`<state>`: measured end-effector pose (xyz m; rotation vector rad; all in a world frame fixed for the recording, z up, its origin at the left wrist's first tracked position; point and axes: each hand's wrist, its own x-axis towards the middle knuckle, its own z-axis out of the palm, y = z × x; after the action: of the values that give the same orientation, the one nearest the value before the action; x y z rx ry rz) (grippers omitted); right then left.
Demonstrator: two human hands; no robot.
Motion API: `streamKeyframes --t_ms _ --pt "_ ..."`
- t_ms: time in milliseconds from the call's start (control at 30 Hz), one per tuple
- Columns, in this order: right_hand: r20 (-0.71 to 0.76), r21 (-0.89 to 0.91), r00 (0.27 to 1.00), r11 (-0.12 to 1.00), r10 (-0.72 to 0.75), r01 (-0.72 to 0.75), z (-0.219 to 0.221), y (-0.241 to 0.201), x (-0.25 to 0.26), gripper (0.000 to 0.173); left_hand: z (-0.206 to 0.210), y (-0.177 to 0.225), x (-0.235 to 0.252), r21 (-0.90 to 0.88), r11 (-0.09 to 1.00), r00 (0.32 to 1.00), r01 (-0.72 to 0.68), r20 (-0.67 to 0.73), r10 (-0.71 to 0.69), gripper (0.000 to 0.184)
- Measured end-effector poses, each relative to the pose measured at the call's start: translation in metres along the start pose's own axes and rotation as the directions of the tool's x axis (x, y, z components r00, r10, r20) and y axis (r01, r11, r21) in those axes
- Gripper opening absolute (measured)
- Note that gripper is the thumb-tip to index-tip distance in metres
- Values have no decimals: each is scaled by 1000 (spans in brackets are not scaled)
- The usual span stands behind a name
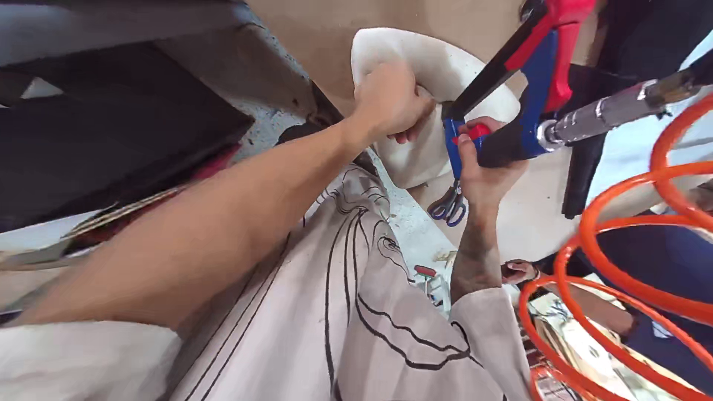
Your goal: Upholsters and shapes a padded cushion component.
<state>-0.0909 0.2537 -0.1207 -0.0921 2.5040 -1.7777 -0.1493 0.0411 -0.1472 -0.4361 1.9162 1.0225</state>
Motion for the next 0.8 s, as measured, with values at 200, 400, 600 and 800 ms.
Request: streamKeyframes --t_ms 200,400,600,800 --pt "64 -47 995 996 -70 73 2 4 2 29 -7 -1 -2 53 999 1000 -3 15 2 46" --pt "56 -45 997 997 -57 59 6 3 0 29 -7 1 1 77 997 999 8 32 -11 45" --pt "-20 -79 993 990 -119 117 18 -4 -9 27 -9 -1 -1 72 997 999 -8 44 4 46" --pt "-328 -134 945 990 4 -51 58 -22 -47 31 -12 -14 1 -75 992 984 -102 139 112 50"
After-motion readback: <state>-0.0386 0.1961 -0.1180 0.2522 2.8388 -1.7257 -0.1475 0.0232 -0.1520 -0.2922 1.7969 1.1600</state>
